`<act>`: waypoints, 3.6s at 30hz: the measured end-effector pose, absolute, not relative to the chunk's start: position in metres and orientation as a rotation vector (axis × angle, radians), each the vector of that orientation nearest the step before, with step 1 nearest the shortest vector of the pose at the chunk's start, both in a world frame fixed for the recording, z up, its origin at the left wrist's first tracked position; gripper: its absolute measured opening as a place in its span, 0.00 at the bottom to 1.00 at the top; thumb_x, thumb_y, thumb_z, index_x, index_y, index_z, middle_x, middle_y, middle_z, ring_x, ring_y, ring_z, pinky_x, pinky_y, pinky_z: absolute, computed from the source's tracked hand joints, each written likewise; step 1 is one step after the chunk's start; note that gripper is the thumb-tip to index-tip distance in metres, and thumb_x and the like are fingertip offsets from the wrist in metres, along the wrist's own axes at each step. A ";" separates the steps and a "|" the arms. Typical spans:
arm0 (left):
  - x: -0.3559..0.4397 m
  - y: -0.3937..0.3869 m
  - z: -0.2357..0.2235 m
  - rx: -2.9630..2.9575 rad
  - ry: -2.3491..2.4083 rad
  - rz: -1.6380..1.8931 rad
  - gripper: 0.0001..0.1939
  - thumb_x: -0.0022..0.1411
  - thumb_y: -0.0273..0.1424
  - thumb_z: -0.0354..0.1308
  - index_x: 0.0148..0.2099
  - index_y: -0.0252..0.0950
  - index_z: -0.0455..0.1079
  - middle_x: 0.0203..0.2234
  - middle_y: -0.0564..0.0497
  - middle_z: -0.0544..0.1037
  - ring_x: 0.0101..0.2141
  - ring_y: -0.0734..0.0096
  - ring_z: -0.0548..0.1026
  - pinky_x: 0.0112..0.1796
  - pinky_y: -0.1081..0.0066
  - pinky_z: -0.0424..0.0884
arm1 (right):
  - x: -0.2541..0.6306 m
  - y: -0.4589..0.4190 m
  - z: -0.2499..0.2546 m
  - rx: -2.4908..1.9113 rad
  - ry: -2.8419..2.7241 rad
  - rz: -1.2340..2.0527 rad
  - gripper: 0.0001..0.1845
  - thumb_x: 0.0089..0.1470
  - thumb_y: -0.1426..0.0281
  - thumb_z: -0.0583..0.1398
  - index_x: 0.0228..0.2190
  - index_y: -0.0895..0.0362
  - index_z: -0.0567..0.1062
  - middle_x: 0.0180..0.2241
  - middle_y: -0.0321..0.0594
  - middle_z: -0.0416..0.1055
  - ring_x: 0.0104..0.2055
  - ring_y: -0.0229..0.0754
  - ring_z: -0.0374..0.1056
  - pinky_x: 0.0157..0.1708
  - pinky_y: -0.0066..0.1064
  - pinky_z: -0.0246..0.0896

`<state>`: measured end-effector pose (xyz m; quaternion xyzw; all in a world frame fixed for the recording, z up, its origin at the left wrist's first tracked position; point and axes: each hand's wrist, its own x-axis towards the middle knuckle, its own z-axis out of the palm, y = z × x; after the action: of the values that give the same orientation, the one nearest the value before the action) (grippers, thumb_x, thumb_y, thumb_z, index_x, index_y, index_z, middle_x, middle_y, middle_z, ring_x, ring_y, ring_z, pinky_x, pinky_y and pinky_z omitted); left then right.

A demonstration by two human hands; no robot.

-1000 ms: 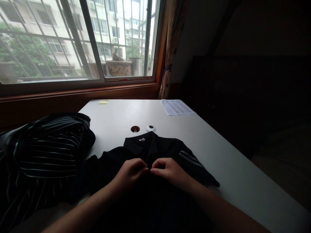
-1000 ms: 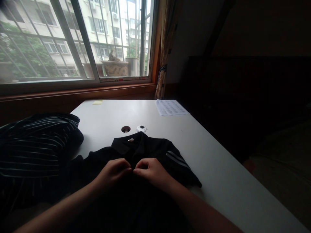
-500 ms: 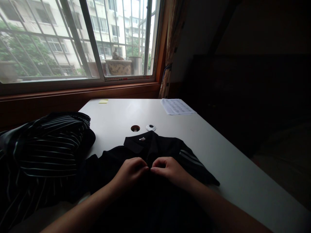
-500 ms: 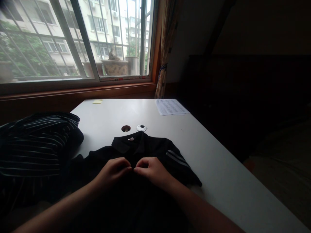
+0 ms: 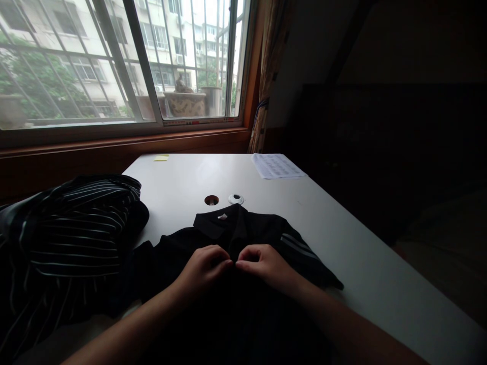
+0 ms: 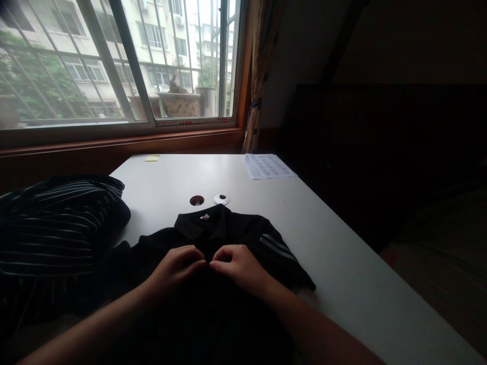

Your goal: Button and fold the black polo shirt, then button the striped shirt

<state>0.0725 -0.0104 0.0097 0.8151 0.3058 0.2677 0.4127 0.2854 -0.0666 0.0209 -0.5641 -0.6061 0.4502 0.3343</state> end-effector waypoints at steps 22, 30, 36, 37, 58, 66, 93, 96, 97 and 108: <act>0.073 -0.010 0.008 2.058 0.780 0.677 0.09 0.65 0.35 0.59 0.37 0.35 0.75 0.31 0.49 0.78 0.33 0.69 0.75 0.35 0.73 0.68 | 0.286 -0.067 0.019 -1.476 -1.583 1.160 0.12 0.51 0.61 0.65 0.30 0.58 0.80 0.29 0.38 0.76 0.33 0.41 0.70 0.31 0.28 0.60; 0.073 -0.010 0.010 2.063 0.790 0.690 0.10 0.65 0.36 0.59 0.36 0.35 0.76 0.31 0.49 0.78 0.33 0.68 0.75 0.35 0.72 0.68 | 0.287 -0.066 0.017 -1.485 -1.587 1.146 0.13 0.51 0.60 0.65 0.30 0.58 0.80 0.29 0.38 0.76 0.33 0.42 0.70 0.32 0.29 0.60; 0.072 -0.010 0.010 2.061 0.802 0.681 0.09 0.64 0.35 0.59 0.36 0.35 0.76 0.31 0.49 0.78 0.33 0.68 0.75 0.35 0.72 0.68 | 0.286 -0.066 0.019 -1.490 -1.573 1.155 0.13 0.51 0.60 0.65 0.30 0.58 0.80 0.29 0.38 0.76 0.33 0.41 0.70 0.32 0.28 0.60; 0.072 -0.009 0.010 2.060 0.801 0.679 0.09 0.65 0.35 0.59 0.36 0.35 0.76 0.32 0.49 0.78 0.34 0.68 0.75 0.36 0.72 0.68 | 0.286 -0.066 0.020 -1.492 -1.570 1.157 0.13 0.51 0.60 0.65 0.30 0.58 0.80 0.29 0.38 0.76 0.33 0.41 0.70 0.32 0.28 0.60; 0.072 -0.009 0.012 2.054 0.805 0.668 0.09 0.64 0.35 0.60 0.36 0.35 0.76 0.32 0.49 0.79 0.34 0.68 0.76 0.36 0.72 0.68 | 0.289 -0.065 0.018 -1.484 -1.580 1.145 0.13 0.52 0.60 0.65 0.30 0.57 0.80 0.29 0.38 0.77 0.33 0.41 0.70 0.33 0.29 0.60; 0.072 -0.008 0.010 2.067 0.803 0.678 0.09 0.64 0.35 0.60 0.36 0.35 0.76 0.32 0.50 0.79 0.34 0.68 0.76 0.37 0.72 0.68 | 0.288 -0.065 0.021 -1.478 -1.562 1.169 0.12 0.51 0.61 0.65 0.30 0.58 0.80 0.29 0.38 0.77 0.33 0.41 0.70 0.32 0.28 0.60; 0.072 -0.010 0.007 2.072 0.840 0.689 0.07 0.63 0.34 0.61 0.35 0.36 0.76 0.31 0.51 0.79 0.33 0.69 0.76 0.36 0.72 0.68 | 0.290 -0.065 0.015 -1.425 -1.623 1.173 0.12 0.52 0.61 0.66 0.31 0.57 0.80 0.30 0.37 0.77 0.34 0.41 0.70 0.33 0.28 0.61; 0.072 -0.010 0.008 2.071 0.850 0.692 0.07 0.63 0.34 0.61 0.35 0.36 0.76 0.31 0.51 0.79 0.33 0.69 0.76 0.35 0.72 0.68 | 0.289 -0.065 0.015 -1.424 -1.656 1.127 0.11 0.53 0.62 0.66 0.31 0.57 0.80 0.31 0.37 0.77 0.34 0.41 0.71 0.33 0.28 0.61; 0.072 -0.010 0.008 2.067 0.851 0.688 0.07 0.63 0.34 0.61 0.35 0.35 0.76 0.31 0.51 0.79 0.33 0.69 0.76 0.35 0.72 0.68 | 0.288 -0.065 0.015 -1.420 -1.670 1.105 0.10 0.53 0.62 0.66 0.31 0.57 0.80 0.31 0.37 0.77 0.35 0.41 0.71 0.34 0.29 0.61; 0.071 -0.008 0.012 2.001 0.820 0.682 0.09 0.64 0.36 0.60 0.36 0.35 0.76 0.32 0.50 0.79 0.34 0.68 0.76 0.36 0.72 0.68 | 0.291 -0.062 0.010 -1.376 -1.772 0.839 0.08 0.56 0.63 0.65 0.32 0.54 0.80 0.33 0.36 0.77 0.37 0.40 0.72 0.39 0.30 0.63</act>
<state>0.0714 -0.0076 0.0116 0.7996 0.3277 0.2723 0.4233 0.2907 -0.0622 0.0104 -0.5349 -0.6889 0.3262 0.3646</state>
